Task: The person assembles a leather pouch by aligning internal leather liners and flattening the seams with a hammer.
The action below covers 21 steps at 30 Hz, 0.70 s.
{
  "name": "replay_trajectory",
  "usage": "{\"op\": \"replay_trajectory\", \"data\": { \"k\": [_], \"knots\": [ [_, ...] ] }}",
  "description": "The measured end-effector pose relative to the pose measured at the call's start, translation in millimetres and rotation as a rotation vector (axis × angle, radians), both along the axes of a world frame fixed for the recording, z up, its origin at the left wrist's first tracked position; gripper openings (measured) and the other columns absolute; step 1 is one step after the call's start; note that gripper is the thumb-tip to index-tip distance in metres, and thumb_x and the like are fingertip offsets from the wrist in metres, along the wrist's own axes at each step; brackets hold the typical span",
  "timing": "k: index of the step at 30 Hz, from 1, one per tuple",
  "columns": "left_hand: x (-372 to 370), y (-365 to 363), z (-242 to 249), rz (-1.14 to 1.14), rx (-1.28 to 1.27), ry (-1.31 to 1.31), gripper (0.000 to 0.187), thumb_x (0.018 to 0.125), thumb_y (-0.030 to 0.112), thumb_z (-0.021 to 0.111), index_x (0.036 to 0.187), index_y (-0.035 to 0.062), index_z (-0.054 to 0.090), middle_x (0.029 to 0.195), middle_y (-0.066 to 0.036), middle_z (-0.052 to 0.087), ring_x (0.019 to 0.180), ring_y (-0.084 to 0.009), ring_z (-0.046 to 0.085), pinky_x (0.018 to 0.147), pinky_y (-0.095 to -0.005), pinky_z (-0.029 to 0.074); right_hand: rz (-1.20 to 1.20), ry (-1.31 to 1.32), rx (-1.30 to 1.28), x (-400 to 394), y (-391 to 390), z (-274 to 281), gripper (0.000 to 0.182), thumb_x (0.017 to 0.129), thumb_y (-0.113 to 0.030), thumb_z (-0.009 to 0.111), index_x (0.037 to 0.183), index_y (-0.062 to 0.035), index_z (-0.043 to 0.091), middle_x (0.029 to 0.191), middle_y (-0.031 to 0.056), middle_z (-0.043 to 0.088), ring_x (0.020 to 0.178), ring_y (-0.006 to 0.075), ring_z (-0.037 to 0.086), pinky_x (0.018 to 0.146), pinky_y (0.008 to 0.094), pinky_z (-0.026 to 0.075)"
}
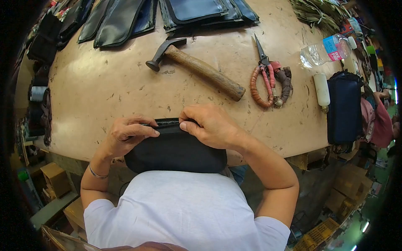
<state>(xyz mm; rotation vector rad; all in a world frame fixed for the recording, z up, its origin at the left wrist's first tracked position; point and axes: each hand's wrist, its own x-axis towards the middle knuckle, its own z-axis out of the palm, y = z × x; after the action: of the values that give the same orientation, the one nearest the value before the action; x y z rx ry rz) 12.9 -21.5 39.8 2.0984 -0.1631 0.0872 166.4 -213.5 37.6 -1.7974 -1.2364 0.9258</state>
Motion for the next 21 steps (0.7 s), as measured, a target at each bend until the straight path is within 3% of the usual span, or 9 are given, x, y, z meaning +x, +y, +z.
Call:
{"op": "replay_trajectory", "data": {
  "k": [7, 21],
  "knots": [
    [1, -1, -2, 0.025, -0.041, 0.0, 0.022, 0.071, -0.006, 0.062, 0.087, 0.0084, 0.065, 0.09, -0.008, 0.063, 0.07, -0.0211, 0.063, 0.059, -0.0278, 0.051, 0.035, -0.034, -0.118, -6, 13, 14, 0.013, 0.081, -0.017, 0.055, 0.084, -0.0041, 0.056, 0.079, 0.0133, 0.059, 0.076, 0.0314, 0.056, 0.066, 0.0395, 0.041],
    [-3, 0, -6, 0.057, 0.033, -0.038, 0.02, 0.071, -0.004, 0.064, 0.085, 0.01, 0.064, 0.09, -0.008, 0.063, 0.07, -0.0201, 0.063, 0.059, -0.0275, 0.051, 0.049, 0.02, -0.104, -6, 22, 6, 0.015, 0.079, -0.016, 0.058, 0.082, -0.0022, 0.059, 0.071, 0.0158, 0.06, 0.068, 0.0318, 0.058, 0.061, 0.0381, 0.043]
  ]
}}
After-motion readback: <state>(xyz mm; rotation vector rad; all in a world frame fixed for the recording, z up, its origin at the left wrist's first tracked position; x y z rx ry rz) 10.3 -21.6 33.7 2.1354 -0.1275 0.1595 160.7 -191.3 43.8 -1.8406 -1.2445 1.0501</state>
